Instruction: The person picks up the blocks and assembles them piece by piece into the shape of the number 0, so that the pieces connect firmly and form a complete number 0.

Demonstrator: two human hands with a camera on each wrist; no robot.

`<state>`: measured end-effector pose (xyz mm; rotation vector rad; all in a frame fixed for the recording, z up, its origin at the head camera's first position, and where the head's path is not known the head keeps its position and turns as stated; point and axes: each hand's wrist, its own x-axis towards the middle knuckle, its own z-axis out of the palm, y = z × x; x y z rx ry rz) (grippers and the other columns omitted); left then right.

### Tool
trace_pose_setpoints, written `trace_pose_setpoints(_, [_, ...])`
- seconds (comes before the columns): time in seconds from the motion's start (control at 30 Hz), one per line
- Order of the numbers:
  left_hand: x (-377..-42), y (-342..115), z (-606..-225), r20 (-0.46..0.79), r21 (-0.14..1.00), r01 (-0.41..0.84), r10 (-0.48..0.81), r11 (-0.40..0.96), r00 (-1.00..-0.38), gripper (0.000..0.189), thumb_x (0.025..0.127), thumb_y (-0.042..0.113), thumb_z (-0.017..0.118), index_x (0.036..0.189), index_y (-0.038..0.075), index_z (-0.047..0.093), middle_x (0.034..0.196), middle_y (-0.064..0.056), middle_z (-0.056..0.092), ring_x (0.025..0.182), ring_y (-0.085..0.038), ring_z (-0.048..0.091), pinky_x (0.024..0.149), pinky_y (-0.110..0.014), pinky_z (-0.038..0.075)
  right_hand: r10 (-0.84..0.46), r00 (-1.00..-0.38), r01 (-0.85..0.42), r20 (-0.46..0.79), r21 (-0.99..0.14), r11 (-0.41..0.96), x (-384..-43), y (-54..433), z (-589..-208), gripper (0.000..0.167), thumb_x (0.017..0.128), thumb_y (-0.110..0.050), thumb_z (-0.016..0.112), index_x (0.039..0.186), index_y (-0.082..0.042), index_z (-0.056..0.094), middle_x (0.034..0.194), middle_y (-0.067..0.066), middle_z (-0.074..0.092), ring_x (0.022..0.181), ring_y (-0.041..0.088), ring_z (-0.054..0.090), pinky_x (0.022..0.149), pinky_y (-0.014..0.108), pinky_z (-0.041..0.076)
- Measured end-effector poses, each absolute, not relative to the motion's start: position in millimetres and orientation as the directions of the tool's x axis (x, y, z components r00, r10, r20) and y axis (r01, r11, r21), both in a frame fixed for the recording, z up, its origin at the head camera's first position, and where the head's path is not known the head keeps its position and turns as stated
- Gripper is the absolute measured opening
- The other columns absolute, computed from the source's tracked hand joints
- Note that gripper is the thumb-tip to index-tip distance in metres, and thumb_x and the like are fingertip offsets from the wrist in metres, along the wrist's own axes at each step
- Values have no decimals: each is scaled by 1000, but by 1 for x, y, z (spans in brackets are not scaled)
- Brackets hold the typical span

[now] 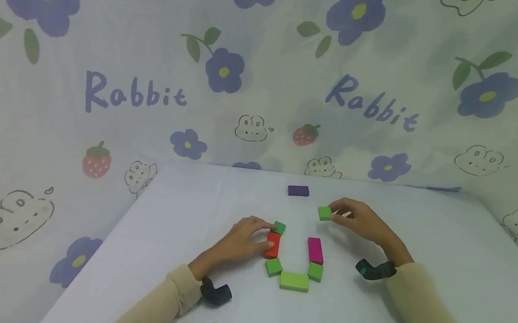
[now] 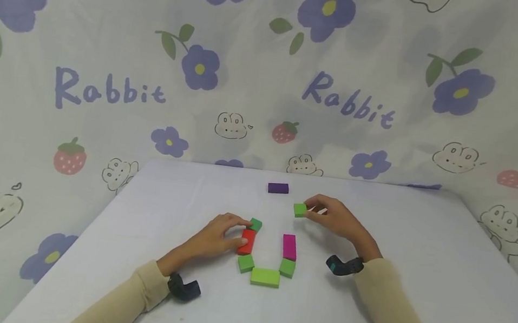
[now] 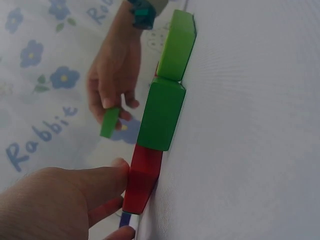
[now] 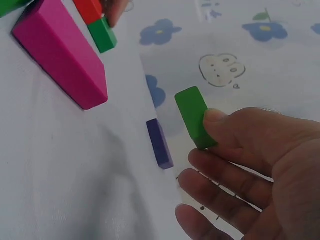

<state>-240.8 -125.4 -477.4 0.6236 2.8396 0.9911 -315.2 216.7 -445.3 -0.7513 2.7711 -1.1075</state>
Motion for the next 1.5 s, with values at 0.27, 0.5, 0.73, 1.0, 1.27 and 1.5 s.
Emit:
trace_pose_setpoints(0.27, [-242,-125,-472,74,601,379,423,704,-903,43,95,37,67,136,27,60,140,-4,55,134,-26,46,109,-53,35,-476,-872,-417,110,-676,608,-307,209,-447,31,94,-28,70,121,-14,68,115,2,70,105,21,63,92,41,53])
trace_pose_setpoints(0.5, [-241,-128,-475,76,591,376,414,714,-907,44,95,37,66,138,27,59,140,-4,55,134,-26,47,108,-54,37,-534,-841,-442,85,-678,587,-307,198,-452,31,94,-26,69,121,-12,67,117,4,70,102,19,64,91,40,55])
trace_pose_setpoints(0.73, [-238,-129,-477,93,601,375,405,706,-910,43,95,36,65,137,26,60,139,-6,56,133,-28,46,108,-57,36,-578,-815,-447,42,-681,580,-309,190,-461,32,94,-30,69,122,-14,67,116,1,70,102,16,65,92,38,54])
trace_pose_setpoints(1.0, [-238,-127,-476,87,603,376,411,703,-907,43,95,36,65,136,25,60,139,-6,56,134,-28,46,109,-56,36,-580,-813,-455,41,-666,591,-307,188,-466,33,94,-28,70,124,-14,68,114,0,70,99,15,64,88,34,54])
trace_pose_setpoints(1.27, [-240,-125,-476,95,611,382,415,693,-905,43,95,35,66,136,24,61,139,-6,56,133,-27,46,108,-55,36,-588,-808,-470,47,-654,593,-306,190,-468,34,93,-29,71,123,-15,69,114,-1,71,96,14,62,86,31,52])
trace_pose_setpoints(1.5, [-239,-124,-474,97,620,380,414,686,-905,43,95,36,66,136,24,61,137,-6,57,133,-28,47,108,-56,36,-599,-800,-472,42,-660,585,-306,191,-469,32,94,-28,70,123,-16,69,116,-1,70,99,15,63,88,34,52])
